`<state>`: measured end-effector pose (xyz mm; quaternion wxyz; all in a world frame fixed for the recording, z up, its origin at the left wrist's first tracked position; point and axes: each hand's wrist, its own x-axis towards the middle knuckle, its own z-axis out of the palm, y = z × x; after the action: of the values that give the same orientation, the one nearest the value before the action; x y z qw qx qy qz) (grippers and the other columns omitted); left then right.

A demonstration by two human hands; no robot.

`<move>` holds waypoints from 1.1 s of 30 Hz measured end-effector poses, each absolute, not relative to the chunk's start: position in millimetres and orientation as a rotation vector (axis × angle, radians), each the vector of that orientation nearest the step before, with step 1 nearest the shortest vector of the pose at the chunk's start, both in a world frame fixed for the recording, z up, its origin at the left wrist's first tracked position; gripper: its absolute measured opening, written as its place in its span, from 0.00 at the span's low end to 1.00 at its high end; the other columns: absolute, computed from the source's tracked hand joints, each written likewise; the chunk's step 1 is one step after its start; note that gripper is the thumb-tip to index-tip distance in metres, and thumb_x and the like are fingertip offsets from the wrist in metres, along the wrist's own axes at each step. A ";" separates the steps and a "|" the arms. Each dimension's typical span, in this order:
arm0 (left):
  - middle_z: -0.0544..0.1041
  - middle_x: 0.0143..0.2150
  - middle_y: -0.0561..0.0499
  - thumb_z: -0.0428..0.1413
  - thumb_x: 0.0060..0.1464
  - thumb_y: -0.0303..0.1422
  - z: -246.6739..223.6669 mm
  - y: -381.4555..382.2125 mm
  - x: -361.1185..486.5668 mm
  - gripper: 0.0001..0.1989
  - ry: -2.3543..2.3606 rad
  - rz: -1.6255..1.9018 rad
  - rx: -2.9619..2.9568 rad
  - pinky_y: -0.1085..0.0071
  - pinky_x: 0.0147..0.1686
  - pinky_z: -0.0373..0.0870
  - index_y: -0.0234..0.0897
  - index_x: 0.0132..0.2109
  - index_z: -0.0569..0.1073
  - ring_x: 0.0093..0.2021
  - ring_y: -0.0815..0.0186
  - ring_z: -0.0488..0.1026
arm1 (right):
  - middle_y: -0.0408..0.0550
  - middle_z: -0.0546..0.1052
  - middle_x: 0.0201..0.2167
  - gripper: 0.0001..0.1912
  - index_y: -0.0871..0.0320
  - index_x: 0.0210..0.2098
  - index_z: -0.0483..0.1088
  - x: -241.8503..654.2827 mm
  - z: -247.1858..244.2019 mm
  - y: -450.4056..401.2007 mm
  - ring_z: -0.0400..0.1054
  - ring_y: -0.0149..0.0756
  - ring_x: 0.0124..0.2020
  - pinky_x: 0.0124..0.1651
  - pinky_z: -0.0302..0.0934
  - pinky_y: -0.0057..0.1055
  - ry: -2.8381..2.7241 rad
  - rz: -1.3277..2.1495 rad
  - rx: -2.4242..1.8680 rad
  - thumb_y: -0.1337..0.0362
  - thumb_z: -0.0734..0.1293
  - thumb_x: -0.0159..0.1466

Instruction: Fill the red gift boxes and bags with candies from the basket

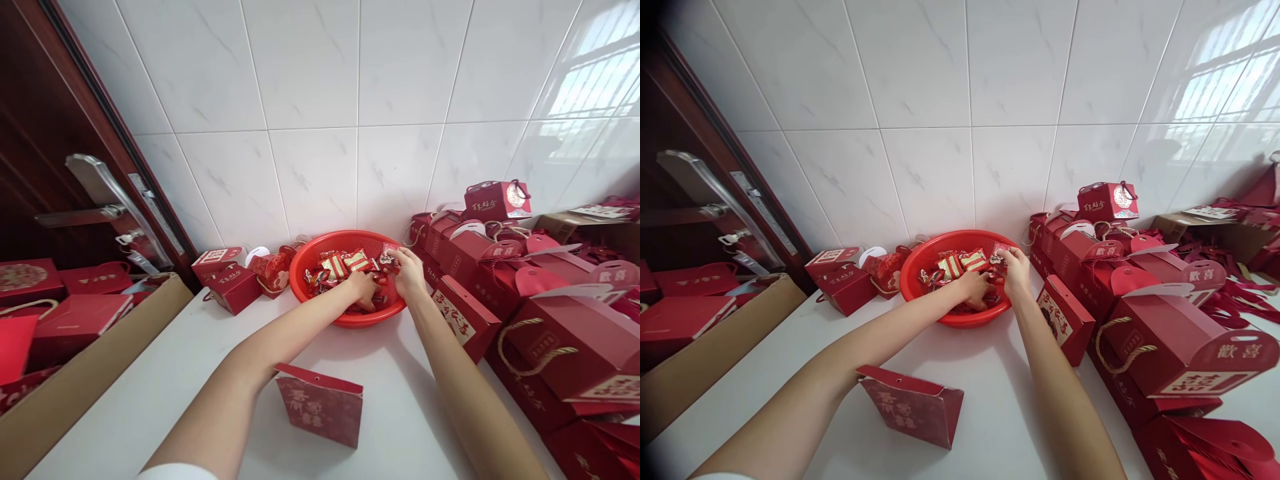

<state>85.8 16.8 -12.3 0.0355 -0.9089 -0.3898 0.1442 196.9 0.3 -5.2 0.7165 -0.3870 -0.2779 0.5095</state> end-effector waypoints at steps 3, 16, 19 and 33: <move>0.76 0.57 0.36 0.63 0.45 0.40 -12.9 18.0 85.9 0.23 -1.266 0.468 -2.774 0.49 0.54 0.68 0.38 0.50 0.79 0.54 0.41 0.73 | 0.37 0.71 0.20 0.15 0.56 0.23 0.67 197.0 -5.1 -0.1 0.64 0.27 0.21 0.21 0.59 0.23 -0.618 1.130 -0.856 0.64 0.73 0.36; 0.82 0.37 0.47 0.61 0.45 0.30 7.9 26.3 61.8 0.07 -1.616 0.031 -2.850 0.65 0.41 0.73 0.39 0.35 0.78 0.40 0.54 0.79 | 0.37 0.72 0.20 0.15 0.56 0.23 0.67 195.4 -4.1 -2.9 0.65 0.28 0.21 0.22 0.60 0.25 -0.638 1.143 -0.829 0.64 0.74 0.37; 0.82 0.38 0.50 0.57 0.53 0.35 14.8 30.7 48.2 0.09 -1.729 -0.182 -2.800 0.69 0.41 0.72 0.40 0.40 0.78 0.41 0.58 0.79 | 0.37 0.72 0.20 0.15 0.56 0.23 0.66 194.9 -3.5 -3.5 0.65 0.28 0.22 0.23 0.60 0.25 -0.643 1.148 -0.847 0.64 0.74 0.38; 0.82 0.43 0.50 0.50 0.61 0.45 13.2 40.9 32.7 0.18 -2.134 -0.795 -2.761 0.71 0.45 0.71 0.38 0.42 0.79 0.43 0.60 0.78 | 0.38 0.72 0.21 0.13 0.55 0.23 0.67 194.0 -1.5 -4.7 0.66 0.30 0.24 0.23 0.59 0.26 -0.653 1.139 -0.882 0.64 0.73 0.38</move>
<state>32.7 40.9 13.2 -0.2169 -0.7531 -0.5820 -0.2167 194.0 -4.7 -1.5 0.7032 -0.3965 -0.2933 0.5122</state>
